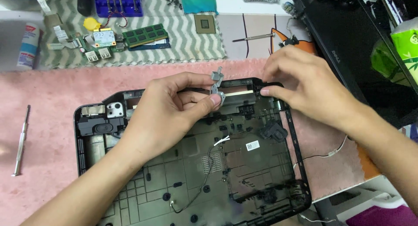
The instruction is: Removing internal components such as speakers, hinges, and wiring from a laptop chassis during disassembly.
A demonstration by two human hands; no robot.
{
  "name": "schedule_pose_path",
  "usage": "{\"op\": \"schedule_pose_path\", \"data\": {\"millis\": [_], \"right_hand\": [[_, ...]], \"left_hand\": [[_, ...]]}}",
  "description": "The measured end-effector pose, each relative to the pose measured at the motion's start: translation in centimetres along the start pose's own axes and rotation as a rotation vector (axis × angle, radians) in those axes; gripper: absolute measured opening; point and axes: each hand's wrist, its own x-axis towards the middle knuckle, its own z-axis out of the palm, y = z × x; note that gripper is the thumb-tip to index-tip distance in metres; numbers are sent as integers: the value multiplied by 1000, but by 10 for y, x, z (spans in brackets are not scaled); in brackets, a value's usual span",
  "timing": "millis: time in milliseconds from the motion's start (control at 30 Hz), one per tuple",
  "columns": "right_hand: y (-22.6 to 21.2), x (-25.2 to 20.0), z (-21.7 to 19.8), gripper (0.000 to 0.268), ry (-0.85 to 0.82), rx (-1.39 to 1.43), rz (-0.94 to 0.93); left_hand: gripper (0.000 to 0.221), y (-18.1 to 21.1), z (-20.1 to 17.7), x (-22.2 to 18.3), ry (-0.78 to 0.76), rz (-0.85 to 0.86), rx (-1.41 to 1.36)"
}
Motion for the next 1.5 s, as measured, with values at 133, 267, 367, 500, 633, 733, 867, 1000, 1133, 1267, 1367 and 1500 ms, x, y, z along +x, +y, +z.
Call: {"op": "schedule_pose_path", "data": {"millis": [133, 267, 367, 500, 633, 733, 867, 1000, 1133, 1267, 1367, 1500], "right_hand": [[14, -13, 11, 10, 132, -169, -249], [17, -19, 16, 21, 157, -347, -436], [24, -25, 20, 24, 166, -414, -467], [35, -34, 23, 26, 167, -394, -467], [36, -34, 26, 25, 182, -330, -461], [40, -34, 31, 26, 212, -213, -431], [46, -28, 25, 17, 294, -216, -353], [21, 1, -5, 13, 336, -182, -182], [45, 49, -1, 17, 275, -260, -247], [53, 77, 19, 28, 200, -348, -175], [52, 78, 33, 36, 162, -609, -131], [40, 63, 35, 61, 161, -548, 30]], "left_hand": [[45, 4, 1, -1, 12, -31, 26], [45, 5, 1, -2, 18, -31, 38], [44, 2, 0, -1, 16, -19, 26], [43, 2, 0, -1, 15, -7, 33], [44, 6, 1, -1, 19, -56, 23], [44, 5, 1, -1, 21, -40, 7], [45, 6, 1, -1, 25, -77, 1], [45, 6, 1, 0, 30, -67, 15], [45, 7, 3, 0, 30, -80, -16], [32, 3, 5, 1, 47, -101, -134], [30, -3, 4, 4, 42, -76, -157], [37, 9, 3, -1, 36, -119, -158]]}}
